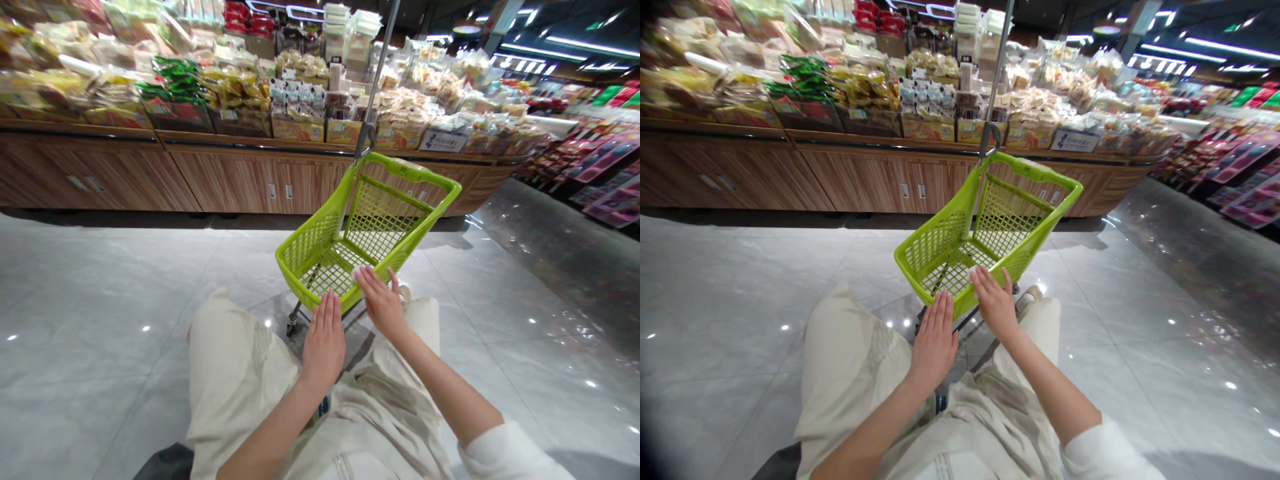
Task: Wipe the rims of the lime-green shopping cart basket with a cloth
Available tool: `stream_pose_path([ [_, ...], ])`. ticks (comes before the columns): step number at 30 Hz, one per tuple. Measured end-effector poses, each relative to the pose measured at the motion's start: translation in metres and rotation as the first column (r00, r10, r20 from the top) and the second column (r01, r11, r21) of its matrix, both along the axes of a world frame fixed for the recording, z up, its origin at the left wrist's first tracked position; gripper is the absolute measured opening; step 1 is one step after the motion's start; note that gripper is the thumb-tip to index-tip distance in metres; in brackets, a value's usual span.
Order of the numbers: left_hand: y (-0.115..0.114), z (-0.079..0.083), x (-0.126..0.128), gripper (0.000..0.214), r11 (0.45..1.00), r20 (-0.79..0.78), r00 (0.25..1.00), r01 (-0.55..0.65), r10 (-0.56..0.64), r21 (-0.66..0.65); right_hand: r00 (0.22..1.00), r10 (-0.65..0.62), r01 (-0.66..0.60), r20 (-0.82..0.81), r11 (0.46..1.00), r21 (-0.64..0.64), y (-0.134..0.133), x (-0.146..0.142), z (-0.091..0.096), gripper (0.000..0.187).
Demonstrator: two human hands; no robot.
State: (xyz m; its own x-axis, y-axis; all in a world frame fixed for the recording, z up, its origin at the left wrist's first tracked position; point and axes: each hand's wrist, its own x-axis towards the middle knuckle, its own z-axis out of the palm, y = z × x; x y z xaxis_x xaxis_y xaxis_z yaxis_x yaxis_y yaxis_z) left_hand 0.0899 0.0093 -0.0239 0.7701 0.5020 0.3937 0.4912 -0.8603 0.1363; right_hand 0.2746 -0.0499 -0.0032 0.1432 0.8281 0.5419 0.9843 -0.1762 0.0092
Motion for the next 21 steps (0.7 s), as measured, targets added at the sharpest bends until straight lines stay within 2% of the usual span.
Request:
stream_pose_path([
  [2,0.000,0.000,0.000,0.081,1.000,-0.004,1.000,-0.004,0.004,-0.004,0.988,0.150,-0.147,0.035,0.987,-0.068,-0.002,-0.022,-0.002,0.058],
  [4,0.000,-0.001,0.000,0.081,1.000,-0.003,1.000,0.000,0.000,-0.006,0.977,0.208,-0.201,0.053,0.974,-0.109,-0.004,-0.022,0.000,0.056],
  [6,0.001,-0.001,0.000,0.079,1.000,-0.002,1.000,0.006,-0.006,-0.003,0.990,0.137,-0.133,0.044,0.987,-0.089,-0.003,0.000,0.005,0.055],
  [9,0.004,-0.002,0.000,0.078,1.000,0.000,1.000,0.022,-0.022,0.000,0.995,-0.095,0.095,-0.016,0.995,0.009,0.002,0.037,0.009,0.055],
  [11,0.007,-0.003,0.002,0.079,1.000,0.008,1.000,0.026,-0.026,-0.004,0.985,-0.163,0.165,-0.048,0.985,0.045,0.007,0.039,0.007,0.056],
  [13,0.011,-0.003,0.005,0.080,1.000,0.016,1.000,0.018,-0.017,-0.010,0.993,-0.105,0.106,-0.048,0.994,0.031,0.011,0.019,0.002,0.057],
  [15,0.016,-0.003,0.008,0.080,1.000,0.023,1.000,-0.002,0.003,-0.015,0.999,0.023,-0.023,-0.029,1.000,-0.014,0.016,-0.006,-0.002,0.056],
  [17,0.023,-0.002,0.010,0.079,1.000,0.030,0.999,-0.014,0.015,-0.017,0.992,0.127,-0.127,-0.004,0.990,-0.059,0.021,-0.019,-0.003,0.055],
  [19,0.030,-0.002,0.010,0.077,1.000,0.035,0.999,-0.006,0.006,-0.013,0.989,0.148,-0.147,0.006,0.986,-0.073,0.025,-0.010,0.001,0.053],
  [21,0.038,-0.002,0.011,0.074,1.000,0.034,0.999,0.011,-0.011,0.000,0.997,0.078,-0.079,-0.020,0.996,-0.039,0.030,0.019,0.007,0.051],
])
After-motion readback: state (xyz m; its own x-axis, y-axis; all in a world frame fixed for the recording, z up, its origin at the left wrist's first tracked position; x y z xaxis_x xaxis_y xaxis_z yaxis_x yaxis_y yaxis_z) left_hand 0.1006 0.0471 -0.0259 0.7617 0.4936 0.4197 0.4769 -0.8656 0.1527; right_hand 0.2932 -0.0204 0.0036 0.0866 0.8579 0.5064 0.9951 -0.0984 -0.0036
